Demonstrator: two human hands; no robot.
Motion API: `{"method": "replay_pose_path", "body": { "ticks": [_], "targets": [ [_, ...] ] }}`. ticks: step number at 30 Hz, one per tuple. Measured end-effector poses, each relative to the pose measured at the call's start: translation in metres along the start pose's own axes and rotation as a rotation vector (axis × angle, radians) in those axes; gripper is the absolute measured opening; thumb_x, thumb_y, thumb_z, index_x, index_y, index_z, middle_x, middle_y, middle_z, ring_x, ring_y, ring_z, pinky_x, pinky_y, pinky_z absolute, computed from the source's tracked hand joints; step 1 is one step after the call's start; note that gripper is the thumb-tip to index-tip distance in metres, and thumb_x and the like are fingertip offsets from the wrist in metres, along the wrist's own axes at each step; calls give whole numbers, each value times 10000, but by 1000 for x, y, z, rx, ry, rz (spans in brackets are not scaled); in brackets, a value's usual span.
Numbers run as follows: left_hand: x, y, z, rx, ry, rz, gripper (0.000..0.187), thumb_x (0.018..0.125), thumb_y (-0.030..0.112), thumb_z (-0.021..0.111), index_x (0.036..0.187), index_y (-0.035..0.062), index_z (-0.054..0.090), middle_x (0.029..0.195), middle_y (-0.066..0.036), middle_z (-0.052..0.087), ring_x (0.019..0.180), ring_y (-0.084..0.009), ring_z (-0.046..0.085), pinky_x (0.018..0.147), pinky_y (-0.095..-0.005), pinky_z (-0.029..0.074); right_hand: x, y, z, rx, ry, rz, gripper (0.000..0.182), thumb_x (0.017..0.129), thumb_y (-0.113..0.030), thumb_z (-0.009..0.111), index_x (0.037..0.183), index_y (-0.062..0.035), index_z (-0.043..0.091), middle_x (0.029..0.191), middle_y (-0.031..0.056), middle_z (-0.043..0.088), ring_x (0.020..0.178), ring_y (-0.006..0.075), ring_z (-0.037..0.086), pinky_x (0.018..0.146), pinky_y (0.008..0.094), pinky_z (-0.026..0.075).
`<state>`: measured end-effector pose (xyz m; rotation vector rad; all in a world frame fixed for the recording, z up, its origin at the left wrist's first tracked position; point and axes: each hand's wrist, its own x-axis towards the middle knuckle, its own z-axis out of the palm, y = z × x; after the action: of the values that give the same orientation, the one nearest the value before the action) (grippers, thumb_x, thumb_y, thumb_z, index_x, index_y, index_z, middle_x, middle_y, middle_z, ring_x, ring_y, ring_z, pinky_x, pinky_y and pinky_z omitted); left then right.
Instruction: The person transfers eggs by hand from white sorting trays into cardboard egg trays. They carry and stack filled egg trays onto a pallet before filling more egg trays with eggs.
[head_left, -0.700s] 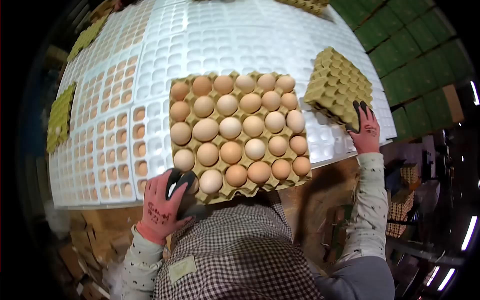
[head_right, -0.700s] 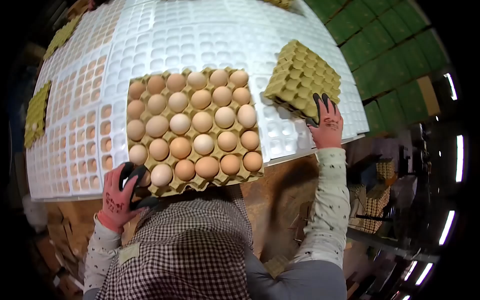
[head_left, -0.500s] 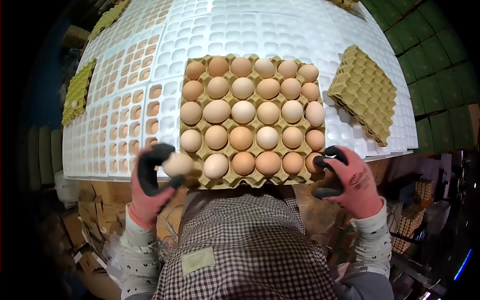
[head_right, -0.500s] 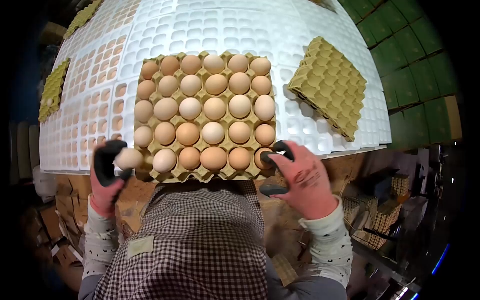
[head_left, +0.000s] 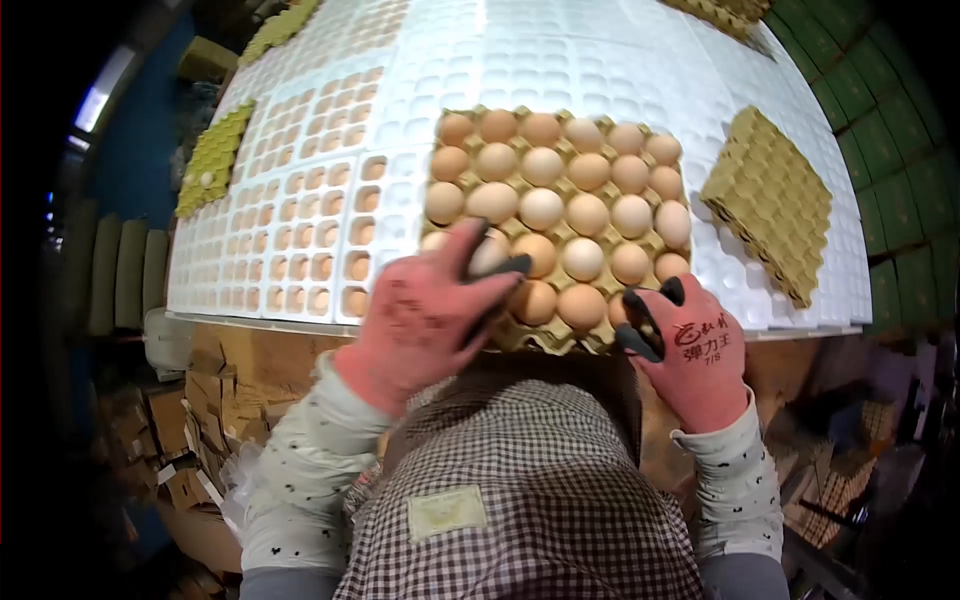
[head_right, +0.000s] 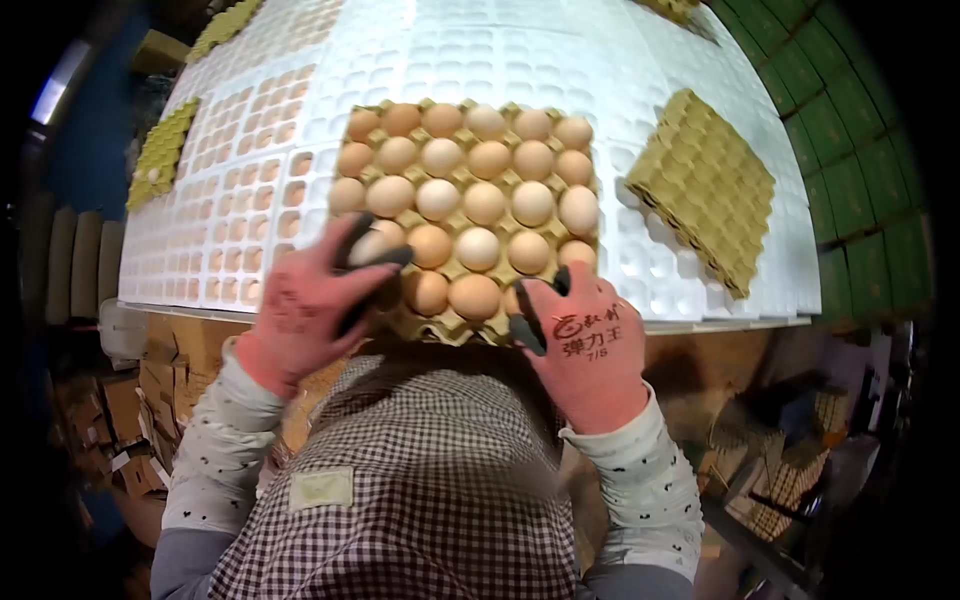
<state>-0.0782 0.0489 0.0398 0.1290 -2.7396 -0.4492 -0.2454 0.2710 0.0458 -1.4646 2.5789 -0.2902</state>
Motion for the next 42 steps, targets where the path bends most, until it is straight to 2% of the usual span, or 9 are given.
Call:
{"method": "replay_pose_path", "body": {
  "ticks": [6,12,19,22,26,29,31,36,42],
  "targets": [
    [2,25,42,419,-162,70,413,725,209,651,1128,129,614,1239,-191,506,711,-250,584,616,-370,490,10,-24,-11,-125,-22,44,558,624,-137,824,1136,-90,606,1057,147,575,934,342,598,769,424,495],
    [1,-61,-13,-923,-121,-173,578,688,257,819,1187,81,588,1239,-165,504,1059,-318,588,897,-375,492,13,-60,-6,-58,-49,84,697,638,-204,835,1254,-103,523,1251,141,511,1101,333,536,850,414,439],
    [-18,-299,4,-1289,217,-739,383,821,87,713,1178,7,600,1101,-93,604,1001,-198,586,891,-302,472,17,-74,8,-85,-29,359,631,668,-181,835,1245,-84,598,1336,153,494,1185,327,528,965,429,459],
    [-14,-472,50,-954,480,-795,373,836,176,710,1176,55,616,1090,-110,643,978,-272,619,869,-349,490,21,-88,-12,314,135,712,512,799,-177,782,1264,-57,602,1315,139,516,1084,265,599,870,360,523],
    [36,-592,8,-60,690,-784,398,822,230,716,1190,116,614,1148,-129,593,984,-289,634,827,-390,515,113,-160,-43,340,153,592,498,810,-163,768,1265,-44,603,1281,111,588,1081,223,600,873,323,500],
    [62,-625,-36,223,93,-902,557,776,433,726,1251,199,551,1331,-134,448,1064,-330,614,865,-444,506,203,-182,-15,646,91,473,692,691,-262,794,1252,62,551,1256,150,583,1192,277,549,977,381,454],
    [72,-662,-36,289,-104,-855,531,800,504,678,1209,175,596,1258,-127,560,1053,-305,625,848,-422,504,293,-221,14,770,-3,316,521,662,-48,732,1169,20,633,1158,151,605,1077,254,592,907,348,483],
    [57,-701,-19,426,504,-770,418,857,337,638,1242,183,586,1161,-100,590,1066,-313,566,900,-450,447,509,-273,126,636,21,-64,414,768,-192,712,1153,-58,648,1124,146,628,1044,311,605,919,362,486],
    [45,-687,-3,369,533,-451,505,871,356,623,1339,196,525,1413,-95,466,1325,-351,374,1104,-564,218,649,-325,195,-251,-2,58,416,831,-374,690,1184,-178,589,1089,83,610,1089,267,588,860,402,502]
  ]
}}
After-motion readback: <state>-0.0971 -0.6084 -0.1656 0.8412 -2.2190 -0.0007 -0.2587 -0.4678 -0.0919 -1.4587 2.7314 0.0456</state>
